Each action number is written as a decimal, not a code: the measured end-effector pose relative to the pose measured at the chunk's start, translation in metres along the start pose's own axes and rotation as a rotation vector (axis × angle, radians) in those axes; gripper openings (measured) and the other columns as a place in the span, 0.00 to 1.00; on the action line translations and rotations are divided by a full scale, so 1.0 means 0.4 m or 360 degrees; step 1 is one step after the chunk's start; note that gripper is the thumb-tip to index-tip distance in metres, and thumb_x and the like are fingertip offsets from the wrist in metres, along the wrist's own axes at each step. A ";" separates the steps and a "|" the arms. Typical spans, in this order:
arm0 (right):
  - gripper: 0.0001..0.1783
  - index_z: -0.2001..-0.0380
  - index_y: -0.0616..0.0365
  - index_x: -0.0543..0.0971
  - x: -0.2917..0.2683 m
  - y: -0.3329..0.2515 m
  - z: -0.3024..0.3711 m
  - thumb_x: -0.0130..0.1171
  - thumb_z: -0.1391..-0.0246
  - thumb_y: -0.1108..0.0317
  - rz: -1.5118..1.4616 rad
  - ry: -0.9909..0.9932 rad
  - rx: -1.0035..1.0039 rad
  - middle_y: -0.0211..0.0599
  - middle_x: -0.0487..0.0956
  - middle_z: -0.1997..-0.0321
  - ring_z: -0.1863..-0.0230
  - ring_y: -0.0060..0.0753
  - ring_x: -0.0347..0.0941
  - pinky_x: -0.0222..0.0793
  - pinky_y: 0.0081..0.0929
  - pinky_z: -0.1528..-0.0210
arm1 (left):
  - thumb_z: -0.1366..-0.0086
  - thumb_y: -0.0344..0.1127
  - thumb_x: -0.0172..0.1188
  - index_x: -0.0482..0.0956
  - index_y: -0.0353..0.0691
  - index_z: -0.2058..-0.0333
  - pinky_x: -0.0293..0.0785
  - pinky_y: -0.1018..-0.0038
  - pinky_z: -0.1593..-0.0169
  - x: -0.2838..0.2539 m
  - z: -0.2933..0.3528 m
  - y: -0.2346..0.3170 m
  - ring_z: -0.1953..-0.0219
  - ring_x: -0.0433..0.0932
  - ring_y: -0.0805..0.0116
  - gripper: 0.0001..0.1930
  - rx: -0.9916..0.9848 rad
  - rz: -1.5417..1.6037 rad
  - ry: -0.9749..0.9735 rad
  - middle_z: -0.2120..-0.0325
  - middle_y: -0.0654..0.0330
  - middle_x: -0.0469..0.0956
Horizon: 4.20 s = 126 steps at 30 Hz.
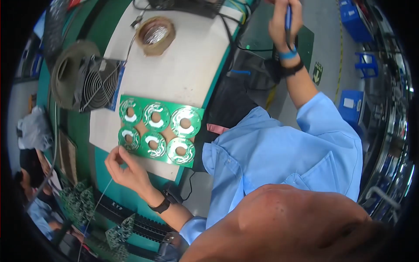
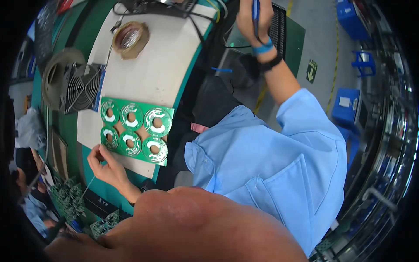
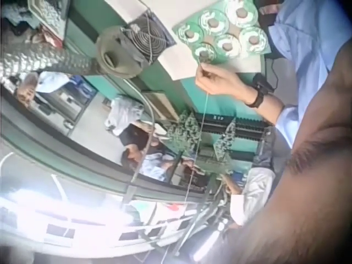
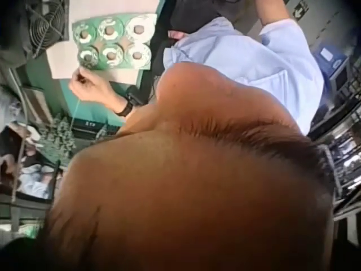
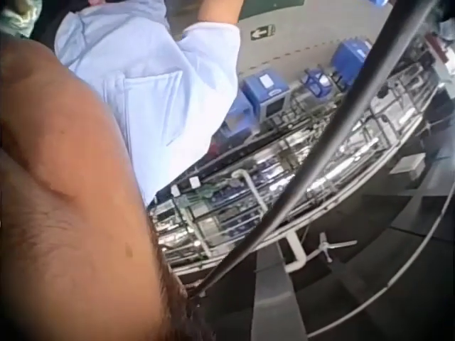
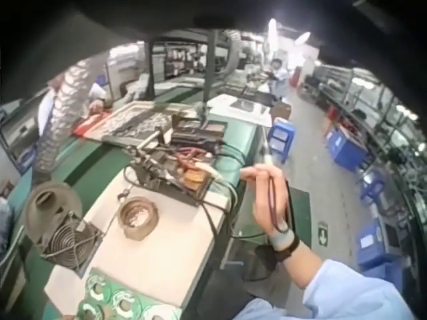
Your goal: The person uses a soldering iron and wire to solder components onto a green circuit board. After finishing the first board, they move to another circuit board on the same panel to repeat the process.
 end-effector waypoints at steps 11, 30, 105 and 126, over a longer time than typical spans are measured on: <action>0.18 0.54 0.60 0.77 0.083 0.505 -0.228 0.72 0.41 0.66 0.0234 -0.0284 0.0122 0.42 0.86 0.66 0.62 0.35 0.86 0.80 0.33 0.58 | 0.23 0.36 0.63 0.80 0.30 0.57 0.77 0.70 0.55 -0.067 0.020 -0.029 0.61 0.78 0.68 0.11 -0.0186 0.0037 0.0332 0.62 0.57 0.80; 0.16 0.57 0.61 0.74 0.110 0.547 -0.268 0.71 0.45 0.71 0.0042 -0.0411 0.0199 0.46 0.85 0.68 0.64 0.46 0.85 0.79 0.38 0.62 | 0.24 0.36 0.65 0.80 0.31 0.57 0.78 0.72 0.56 -0.055 0.171 -0.021 0.63 0.79 0.67 0.11 -0.0261 -0.0154 0.0577 0.63 0.56 0.81; 0.50 0.42 0.66 0.78 0.179 -0.186 0.135 0.37 0.31 0.24 -0.1289 -0.1153 0.0477 0.53 0.81 0.51 0.54 0.47 0.77 0.73 0.43 0.48 | 0.33 0.30 0.69 0.82 0.35 0.63 0.69 0.75 0.70 -0.028 -0.022 0.030 0.75 0.71 0.73 0.06 -0.0168 0.0257 -0.0172 0.72 0.59 0.80; 0.11 0.56 0.70 0.83 0.451 -0.418 0.255 0.60 0.40 0.75 -0.1082 -0.1984 0.0242 0.47 0.84 0.65 0.65 0.38 0.77 0.72 0.33 0.60 | 0.33 0.29 0.68 0.85 0.41 0.61 0.66 0.67 0.53 0.020 -0.025 0.032 0.59 0.80 0.62 0.04 0.0214 0.0046 -0.0270 0.64 0.64 0.83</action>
Point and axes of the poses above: each hand's wrist, its own z-axis away from the middle knuckle, its own x-axis out of the palm, y = z × x, the point moved 10 cm from there along -z, towards the middle knuckle
